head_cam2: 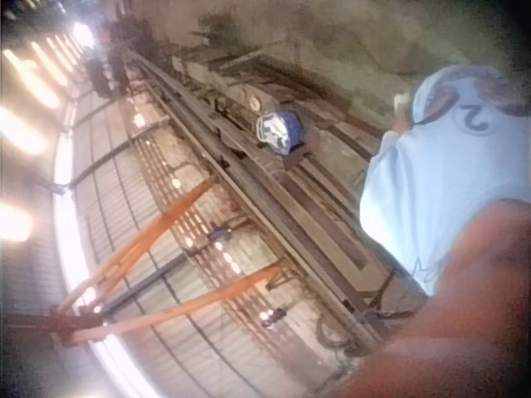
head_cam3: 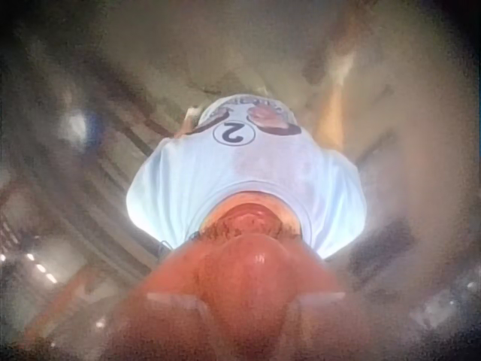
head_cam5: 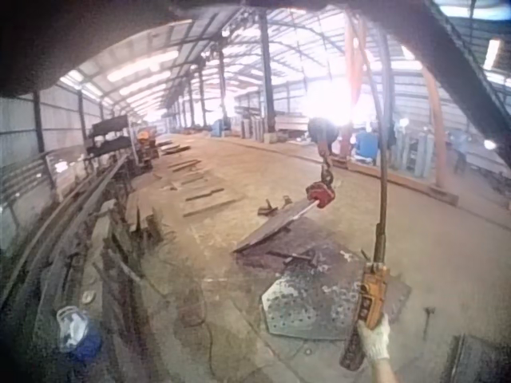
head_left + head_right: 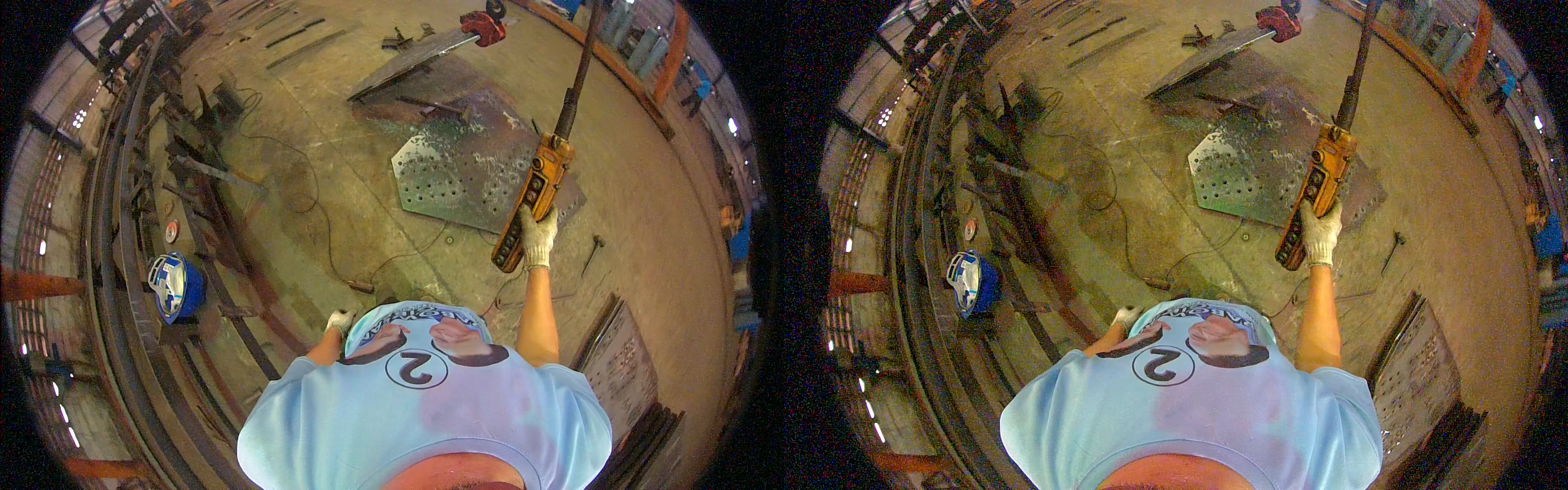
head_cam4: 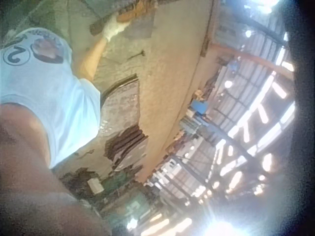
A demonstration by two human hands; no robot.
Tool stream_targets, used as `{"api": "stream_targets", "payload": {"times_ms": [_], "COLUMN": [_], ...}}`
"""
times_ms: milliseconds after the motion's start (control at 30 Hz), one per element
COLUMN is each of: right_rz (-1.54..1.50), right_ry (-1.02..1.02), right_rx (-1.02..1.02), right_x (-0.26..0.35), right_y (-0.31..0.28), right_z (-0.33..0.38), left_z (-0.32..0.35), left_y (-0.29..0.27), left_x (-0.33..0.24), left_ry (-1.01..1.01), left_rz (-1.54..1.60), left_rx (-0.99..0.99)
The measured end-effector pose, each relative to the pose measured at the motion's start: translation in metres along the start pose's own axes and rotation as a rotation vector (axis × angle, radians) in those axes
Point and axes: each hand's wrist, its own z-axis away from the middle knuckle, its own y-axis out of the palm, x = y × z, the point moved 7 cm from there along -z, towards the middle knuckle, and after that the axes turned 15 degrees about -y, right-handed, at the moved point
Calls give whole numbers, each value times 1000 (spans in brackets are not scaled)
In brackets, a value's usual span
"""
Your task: The person uses a handheld crane controller to lift and reposition perforated metal sheets in a workshop. They attach a red magnet to one sheet, then operate the crane to lift and move the sheets to different locations on the floor.
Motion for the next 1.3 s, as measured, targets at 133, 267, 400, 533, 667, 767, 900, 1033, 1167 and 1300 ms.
{"api": "stream_targets", "payload": {"times_ms": [133, 267, 400, 533, 667, 767, 900, 1033, 1167, 1300], "right_rz": [33, 43, 127, 155, 73, 22, -34, -82, -17, -20], "right_ry": [8, 0, -24, -25, -11, 14, -7, 8, -21, -22], "right_rx": [-21, 9, 42, 78, 102, 139, 158, 151, 124, 108], "right_x": [13, 26, 23, 24, 29, 32, 42, 42, 44, 60], "right_y": [4, 3, 4, 15, 28, 34, 50, 66, 60, 50], "right_z": [-3, -6, -9, -11, -8, -4, 1, 5, 5, 4], "left_z": [20, 72, 35, 19, 8, 49, 25, -10, -10, 7], "left_y": [-6, -26, -5, 11, 16, 5, 0, -8, -11, -26], "left_x": [-69, -96, -60, -8, 32, 25, 29, 14, -9, -21], "left_ry": [107, 122, 156, -4, -54, -115, -77, 78, 126, 98], "left_rz": [137, 96, 66, -94, -118, -44, -71, -32, -53, 0], "left_rx": [75, 37, 19, 45, 59, 96, 54, 30, 73, 69]}}
